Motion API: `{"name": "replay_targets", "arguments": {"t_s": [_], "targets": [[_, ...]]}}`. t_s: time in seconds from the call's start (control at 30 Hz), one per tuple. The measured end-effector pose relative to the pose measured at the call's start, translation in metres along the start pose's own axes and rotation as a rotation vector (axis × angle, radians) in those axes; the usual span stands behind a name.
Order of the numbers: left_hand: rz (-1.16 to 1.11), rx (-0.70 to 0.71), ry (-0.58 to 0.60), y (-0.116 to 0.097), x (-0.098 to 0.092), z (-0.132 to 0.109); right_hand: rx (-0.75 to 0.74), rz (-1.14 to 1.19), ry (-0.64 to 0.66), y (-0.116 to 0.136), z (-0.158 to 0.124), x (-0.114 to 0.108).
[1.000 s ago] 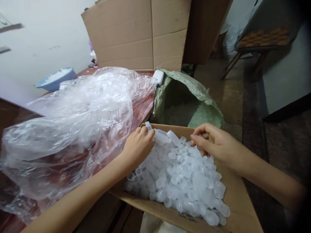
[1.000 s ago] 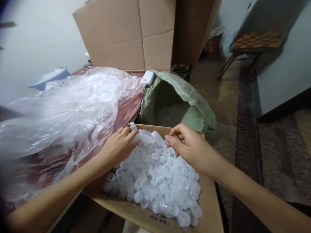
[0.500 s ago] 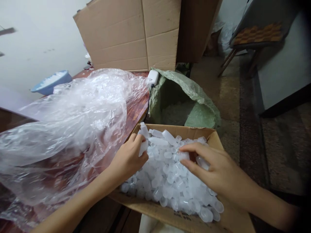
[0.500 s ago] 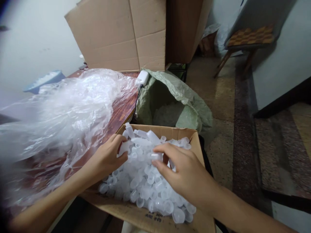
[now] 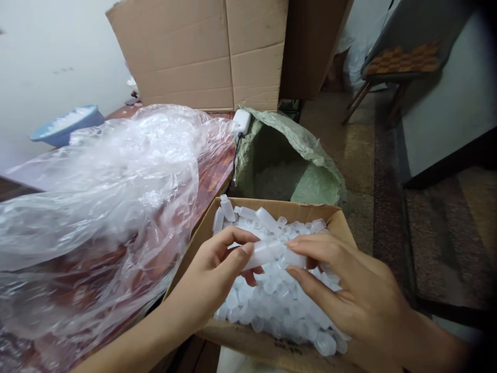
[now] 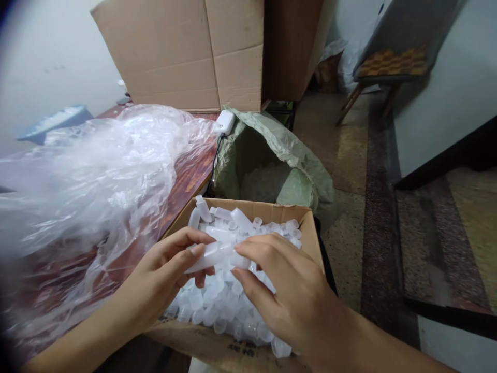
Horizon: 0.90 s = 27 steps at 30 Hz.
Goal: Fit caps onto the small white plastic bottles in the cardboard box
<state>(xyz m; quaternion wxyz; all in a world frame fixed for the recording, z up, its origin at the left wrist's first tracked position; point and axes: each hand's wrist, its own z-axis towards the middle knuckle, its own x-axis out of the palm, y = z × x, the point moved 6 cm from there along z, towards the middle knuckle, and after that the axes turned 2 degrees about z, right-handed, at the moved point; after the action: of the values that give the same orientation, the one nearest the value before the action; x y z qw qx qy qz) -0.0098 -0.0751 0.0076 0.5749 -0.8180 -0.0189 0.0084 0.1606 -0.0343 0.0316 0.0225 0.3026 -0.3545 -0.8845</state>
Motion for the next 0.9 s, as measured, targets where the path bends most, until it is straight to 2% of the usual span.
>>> {"name": "replay_targets", "arguments": {"t_s": [0.1,0.27,0.33,0.5,0.6,0.7,0.73,0.8,0.83,0.9], "targets": [[-0.017,-0.001,0.022,0.002,0.002,-0.002,-0.010,0.004,0.038,0.002,0.002,-0.004],[-0.077,-0.044,0.042,0.004,0.011,-0.004,-0.121,0.006,0.270,0.015,-0.010,0.005],[-0.060,-0.014,0.024,0.002,0.013,-0.004,-0.147,-0.051,0.275,0.015,-0.015,0.006],[0.040,0.076,-0.026,0.002,0.015,-0.009,-0.213,-0.174,0.172,0.016,-0.017,0.004],[0.083,0.187,-0.046,-0.002,0.016,-0.013,-0.124,-0.139,0.119,0.018,-0.009,0.002],[0.245,0.381,-0.123,-0.014,0.015,-0.017,0.020,-0.055,0.130,0.017,-0.002,0.003],[0.302,0.436,-0.151,-0.018,0.014,-0.019,0.016,-0.061,0.109,0.018,-0.002,0.001],[0.379,0.510,-0.190,-0.024,0.013,-0.022,-0.108,-0.125,0.087,0.020,-0.004,-0.002],[0.397,0.540,-0.196,-0.027,0.013,-0.023,-0.178,-0.169,0.111,0.019,-0.007,-0.002],[0.419,0.576,-0.193,-0.030,0.012,-0.025,-0.236,-0.250,0.257,0.010,-0.013,0.003]]}}
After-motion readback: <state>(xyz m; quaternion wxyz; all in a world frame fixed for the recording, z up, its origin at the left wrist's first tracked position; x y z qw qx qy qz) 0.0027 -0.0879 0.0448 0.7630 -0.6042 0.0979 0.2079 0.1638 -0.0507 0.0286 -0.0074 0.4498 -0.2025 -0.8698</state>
